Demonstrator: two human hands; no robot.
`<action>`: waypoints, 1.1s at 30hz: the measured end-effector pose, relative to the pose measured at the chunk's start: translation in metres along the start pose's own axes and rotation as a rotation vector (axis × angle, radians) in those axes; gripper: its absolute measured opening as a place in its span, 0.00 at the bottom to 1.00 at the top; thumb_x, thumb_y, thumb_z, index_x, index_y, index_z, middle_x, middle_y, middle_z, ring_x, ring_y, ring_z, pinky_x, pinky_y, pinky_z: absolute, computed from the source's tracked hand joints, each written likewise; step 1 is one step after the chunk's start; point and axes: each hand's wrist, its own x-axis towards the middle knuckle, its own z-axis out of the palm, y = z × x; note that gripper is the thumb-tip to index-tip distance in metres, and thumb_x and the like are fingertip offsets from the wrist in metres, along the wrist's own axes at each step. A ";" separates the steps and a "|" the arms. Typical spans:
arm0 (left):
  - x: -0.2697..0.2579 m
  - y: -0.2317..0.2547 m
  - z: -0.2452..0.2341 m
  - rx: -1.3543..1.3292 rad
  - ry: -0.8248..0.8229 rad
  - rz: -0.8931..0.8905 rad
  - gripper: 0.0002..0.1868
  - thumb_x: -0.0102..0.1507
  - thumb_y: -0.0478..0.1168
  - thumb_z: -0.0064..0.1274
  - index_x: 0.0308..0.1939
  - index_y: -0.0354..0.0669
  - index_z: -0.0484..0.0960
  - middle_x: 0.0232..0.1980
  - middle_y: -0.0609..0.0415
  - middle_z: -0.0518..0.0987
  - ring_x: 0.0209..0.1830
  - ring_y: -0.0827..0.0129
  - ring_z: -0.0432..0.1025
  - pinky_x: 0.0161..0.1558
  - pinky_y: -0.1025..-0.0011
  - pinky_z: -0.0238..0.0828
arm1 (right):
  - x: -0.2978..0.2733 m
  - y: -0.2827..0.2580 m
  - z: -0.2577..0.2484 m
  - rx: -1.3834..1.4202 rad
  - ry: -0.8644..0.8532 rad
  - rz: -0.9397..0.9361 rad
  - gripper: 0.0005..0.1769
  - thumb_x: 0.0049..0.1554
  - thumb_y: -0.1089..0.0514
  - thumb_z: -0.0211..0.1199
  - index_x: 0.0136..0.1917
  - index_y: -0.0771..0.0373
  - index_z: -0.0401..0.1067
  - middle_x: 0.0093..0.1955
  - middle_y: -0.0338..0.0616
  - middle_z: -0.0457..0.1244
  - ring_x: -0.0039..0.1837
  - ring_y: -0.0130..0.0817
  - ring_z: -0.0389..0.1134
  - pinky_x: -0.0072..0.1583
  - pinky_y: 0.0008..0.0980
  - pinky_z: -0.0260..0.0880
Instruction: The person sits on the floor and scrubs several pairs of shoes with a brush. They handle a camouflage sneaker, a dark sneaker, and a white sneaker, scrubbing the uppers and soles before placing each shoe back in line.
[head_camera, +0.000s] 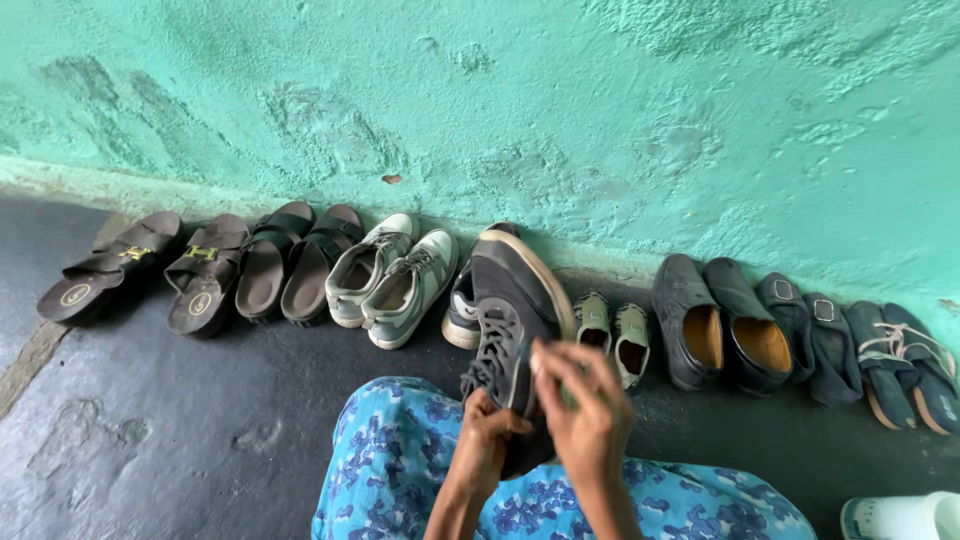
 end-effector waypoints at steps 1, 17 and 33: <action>0.002 -0.011 -0.004 0.027 0.026 0.029 0.19 0.47 0.20 0.56 0.37 0.41 0.70 0.33 0.58 0.72 0.31 0.71 0.70 0.39 0.71 0.69 | 0.013 0.002 -0.003 0.007 0.060 -0.003 0.11 0.56 0.63 0.70 0.54 0.58 0.81 0.53 0.42 0.70 0.48 0.29 0.73 0.45 0.27 0.76; -0.039 0.029 0.035 0.614 -0.207 0.206 0.10 0.67 0.37 0.57 0.44 0.30 0.85 0.32 0.55 0.76 0.29 0.76 0.64 0.31 0.73 0.62 | 0.043 -0.042 -0.036 -0.102 0.157 -0.101 0.12 0.54 0.65 0.74 0.52 0.61 0.80 0.50 0.43 0.68 0.48 0.31 0.71 0.47 0.34 0.72; -0.029 -0.018 0.013 0.589 -0.103 0.180 0.07 0.65 0.28 0.51 0.44 0.29 0.83 0.34 0.52 0.76 0.32 0.74 0.67 0.34 0.73 0.67 | 0.000 -0.030 -0.053 -0.235 0.154 0.053 0.13 0.54 0.63 0.73 0.54 0.58 0.81 0.48 0.41 0.68 0.45 0.30 0.71 0.43 0.29 0.71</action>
